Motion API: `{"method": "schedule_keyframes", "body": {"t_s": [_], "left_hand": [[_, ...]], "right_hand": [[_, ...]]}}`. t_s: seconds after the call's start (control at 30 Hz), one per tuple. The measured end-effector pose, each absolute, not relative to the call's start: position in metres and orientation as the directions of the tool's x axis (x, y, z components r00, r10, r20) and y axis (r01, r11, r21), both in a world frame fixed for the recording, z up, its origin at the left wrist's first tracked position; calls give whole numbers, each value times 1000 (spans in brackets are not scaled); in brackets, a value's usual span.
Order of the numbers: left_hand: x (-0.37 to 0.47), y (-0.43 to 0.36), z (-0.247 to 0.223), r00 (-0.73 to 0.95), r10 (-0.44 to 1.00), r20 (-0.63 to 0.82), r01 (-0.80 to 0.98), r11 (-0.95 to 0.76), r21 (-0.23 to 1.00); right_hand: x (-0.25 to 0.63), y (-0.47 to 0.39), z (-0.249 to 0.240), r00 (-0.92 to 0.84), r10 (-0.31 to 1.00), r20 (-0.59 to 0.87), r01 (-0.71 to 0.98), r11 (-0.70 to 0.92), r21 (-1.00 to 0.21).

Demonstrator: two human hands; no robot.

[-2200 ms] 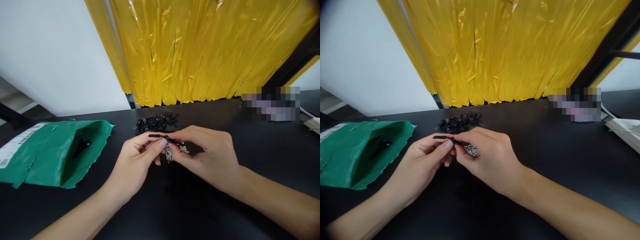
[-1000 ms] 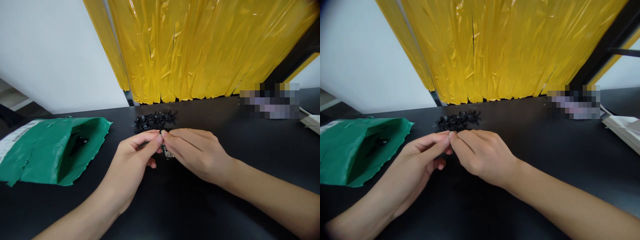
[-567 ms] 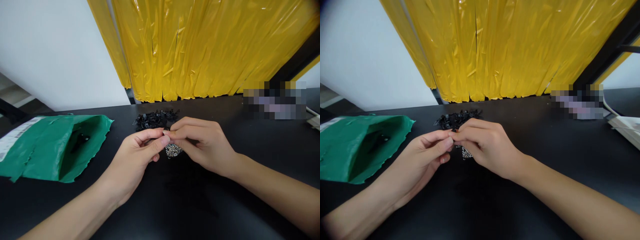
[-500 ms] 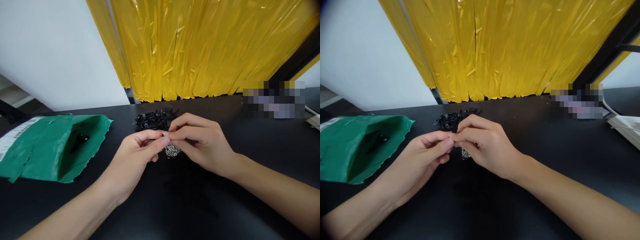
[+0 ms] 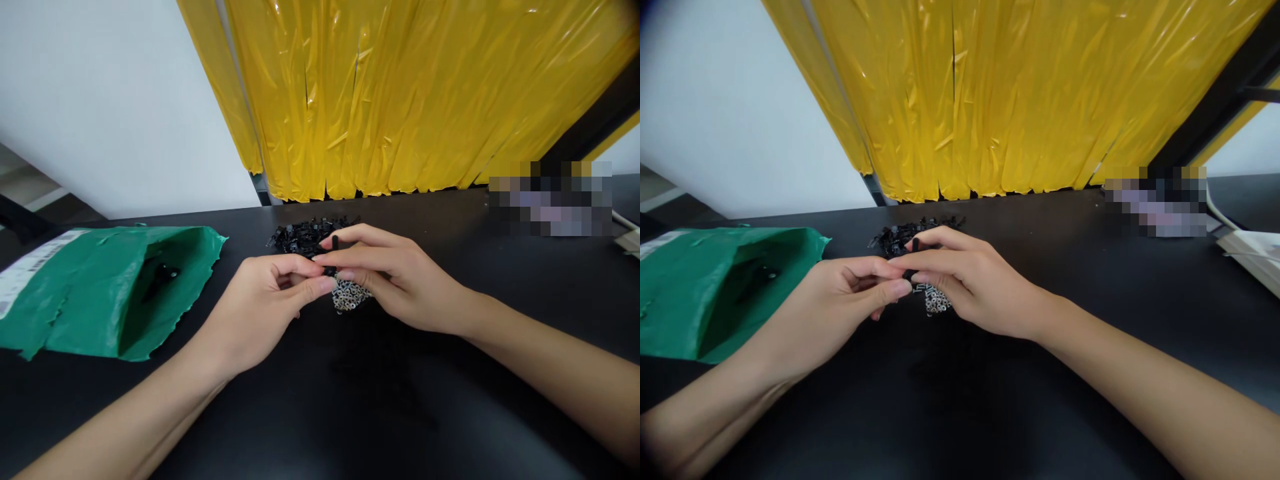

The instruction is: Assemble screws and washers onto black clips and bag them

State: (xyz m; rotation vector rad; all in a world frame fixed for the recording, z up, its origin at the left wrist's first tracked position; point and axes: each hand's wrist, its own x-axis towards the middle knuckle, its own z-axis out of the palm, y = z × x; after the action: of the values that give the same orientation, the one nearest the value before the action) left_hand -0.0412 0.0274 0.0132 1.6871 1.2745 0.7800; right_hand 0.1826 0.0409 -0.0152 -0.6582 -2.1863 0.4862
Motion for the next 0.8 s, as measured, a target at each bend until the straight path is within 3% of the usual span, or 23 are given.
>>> {"method": "schedule_keyframes", "body": {"t_s": [0.17,0.43,0.6,0.8], "left_hand": [[-38,24,9,295,955,-26,410,-102,906],[-25,17,0,205,977,-49,139,21,990],[-19,13,-1,152,987,-56,-1,57,998],[-17,12,4,60,996,68,87,-73,994]], "right_hand": [[184,43,-17,-550,589,593,334,805,-490],[174,41,-17,-383,514,767,482,820,-309],[162,33,-19,-296,507,809,533,791,-300],[155,29,-15,-256,569,781,512,766,-390]]}}
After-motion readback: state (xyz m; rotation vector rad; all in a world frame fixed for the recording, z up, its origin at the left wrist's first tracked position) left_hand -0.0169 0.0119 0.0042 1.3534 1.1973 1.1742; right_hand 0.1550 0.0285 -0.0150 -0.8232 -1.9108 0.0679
